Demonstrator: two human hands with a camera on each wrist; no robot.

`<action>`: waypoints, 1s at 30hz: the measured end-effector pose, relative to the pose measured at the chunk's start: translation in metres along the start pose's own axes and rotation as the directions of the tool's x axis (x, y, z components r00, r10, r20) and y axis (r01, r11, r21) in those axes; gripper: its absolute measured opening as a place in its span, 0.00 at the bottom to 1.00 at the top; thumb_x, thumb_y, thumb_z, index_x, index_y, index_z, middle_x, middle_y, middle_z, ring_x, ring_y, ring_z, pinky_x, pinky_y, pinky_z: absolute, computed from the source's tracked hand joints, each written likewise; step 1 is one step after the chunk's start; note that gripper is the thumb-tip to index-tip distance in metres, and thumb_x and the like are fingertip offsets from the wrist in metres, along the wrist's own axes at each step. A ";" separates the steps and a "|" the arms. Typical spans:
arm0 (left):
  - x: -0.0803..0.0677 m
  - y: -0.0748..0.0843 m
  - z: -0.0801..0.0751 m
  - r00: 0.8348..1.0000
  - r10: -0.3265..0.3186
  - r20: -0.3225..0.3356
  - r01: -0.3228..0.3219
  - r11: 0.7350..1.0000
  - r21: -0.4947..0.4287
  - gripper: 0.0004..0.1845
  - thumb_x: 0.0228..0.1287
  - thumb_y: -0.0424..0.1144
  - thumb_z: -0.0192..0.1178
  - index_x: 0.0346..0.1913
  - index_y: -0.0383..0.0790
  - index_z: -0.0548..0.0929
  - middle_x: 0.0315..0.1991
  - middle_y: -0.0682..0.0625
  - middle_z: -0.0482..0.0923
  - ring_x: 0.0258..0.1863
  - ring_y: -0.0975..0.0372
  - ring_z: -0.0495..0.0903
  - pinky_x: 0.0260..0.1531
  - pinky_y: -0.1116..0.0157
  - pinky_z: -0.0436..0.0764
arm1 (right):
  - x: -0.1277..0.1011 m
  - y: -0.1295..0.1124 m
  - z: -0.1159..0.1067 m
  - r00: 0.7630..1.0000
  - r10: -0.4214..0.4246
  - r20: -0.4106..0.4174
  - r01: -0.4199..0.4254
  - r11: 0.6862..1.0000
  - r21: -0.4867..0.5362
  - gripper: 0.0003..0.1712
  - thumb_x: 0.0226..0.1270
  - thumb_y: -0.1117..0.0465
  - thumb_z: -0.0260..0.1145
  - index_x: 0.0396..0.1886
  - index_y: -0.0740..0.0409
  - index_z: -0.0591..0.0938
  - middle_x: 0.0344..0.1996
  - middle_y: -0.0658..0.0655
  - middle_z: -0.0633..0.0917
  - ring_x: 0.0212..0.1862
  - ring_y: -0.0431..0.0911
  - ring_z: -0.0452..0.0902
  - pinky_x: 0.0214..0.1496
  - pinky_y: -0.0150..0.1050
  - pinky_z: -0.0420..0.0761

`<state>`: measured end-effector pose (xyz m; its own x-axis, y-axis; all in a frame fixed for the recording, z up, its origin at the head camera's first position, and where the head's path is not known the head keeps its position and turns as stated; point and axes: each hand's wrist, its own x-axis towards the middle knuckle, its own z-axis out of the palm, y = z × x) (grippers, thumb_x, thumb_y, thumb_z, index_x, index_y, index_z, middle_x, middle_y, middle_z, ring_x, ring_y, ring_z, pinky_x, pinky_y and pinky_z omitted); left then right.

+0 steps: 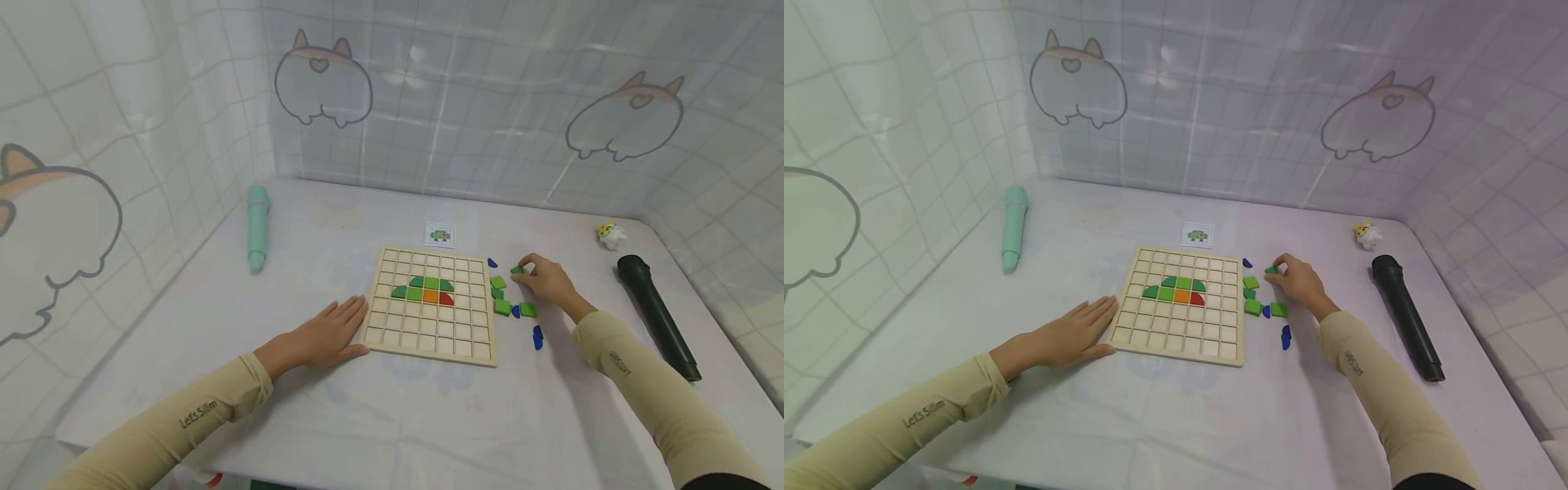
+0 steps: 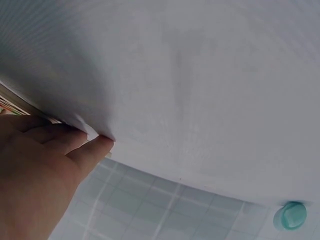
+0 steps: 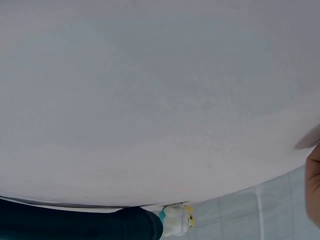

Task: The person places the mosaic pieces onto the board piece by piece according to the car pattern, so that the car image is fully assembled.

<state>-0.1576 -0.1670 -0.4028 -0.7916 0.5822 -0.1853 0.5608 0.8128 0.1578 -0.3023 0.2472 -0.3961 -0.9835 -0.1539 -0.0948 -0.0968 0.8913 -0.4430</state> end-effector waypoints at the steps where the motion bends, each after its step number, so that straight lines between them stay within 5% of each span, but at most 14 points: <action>1: 0.000 0.000 0.000 1.000 -0.002 0.000 0.002 1.000 -0.003 0.43 0.72 0.58 0.45 0.72 0.26 0.47 0.73 0.35 0.43 0.72 0.47 0.43 0.66 0.47 0.47 | -0.001 0.000 0.000 1.000 -0.014 0.002 0.014 1.000 0.006 0.25 0.67 0.53 0.63 0.55 0.66 0.71 0.29 0.60 0.77 0.30 0.49 0.69 0.30 0.40 0.69; 7: 0.000 -0.002 0.000 1.000 -0.007 0.000 0.007 1.000 0.001 0.43 0.72 0.58 0.45 0.72 0.26 0.47 0.73 0.35 0.43 0.72 0.47 0.42 0.66 0.47 0.47 | -0.005 -0.008 0.001 0.981 -0.196 0.007 0.196 0.980 0.026 0.24 0.67 0.56 0.65 0.54 0.69 0.73 0.24 0.56 0.75 0.26 0.46 0.67 0.27 0.37 0.68; 14: 0.000 -0.005 0.000 1.000 -0.015 -0.001 0.015 1.000 0.010 0.43 0.72 0.59 0.44 0.73 0.27 0.47 0.73 0.35 0.42 0.72 0.48 0.42 0.66 0.47 0.47 | -0.012 -0.029 0.008 0.886 -0.458 0.069 0.452 0.888 0.085 0.22 0.64 0.58 0.67 0.51 0.68 0.76 0.19 0.50 0.71 0.19 0.41 0.63 0.21 0.33 0.65; 24: -0.001 0.000 0.000 1.000 0.005 -0.010 -0.005 1.000 -0.006 0.42 0.72 0.57 0.46 0.72 0.25 0.48 0.73 0.34 0.44 0.72 0.47 0.44 0.66 0.46 0.48 | -0.019 -0.055 0.025 0.794 -0.566 0.223 0.545 0.825 0.152 0.19 0.63 0.56 0.68 0.50 0.61 0.78 0.19 0.47 0.70 0.20 0.39 0.63 0.24 0.32 0.65; 30: 0.000 0.002 -0.001 1.000 0.000 -0.008 0.000 1.000 -0.002 0.42 0.72 0.57 0.45 0.72 0.25 0.48 0.73 0.34 0.44 0.72 0.47 0.43 0.66 0.47 0.48 | -0.017 -0.057 0.031 0.770 -0.596 0.226 0.573 0.803 0.165 0.19 0.63 0.57 0.68 0.50 0.60 0.80 0.17 0.46 0.68 0.20 0.39 0.61 0.24 0.32 0.63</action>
<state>-0.1565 -0.1656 -0.4012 -0.7934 0.5823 -0.1776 0.5605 0.8125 0.1600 -0.2757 0.1855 -0.3972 -0.6656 -0.7462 -0.0100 -0.6163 0.5572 -0.5566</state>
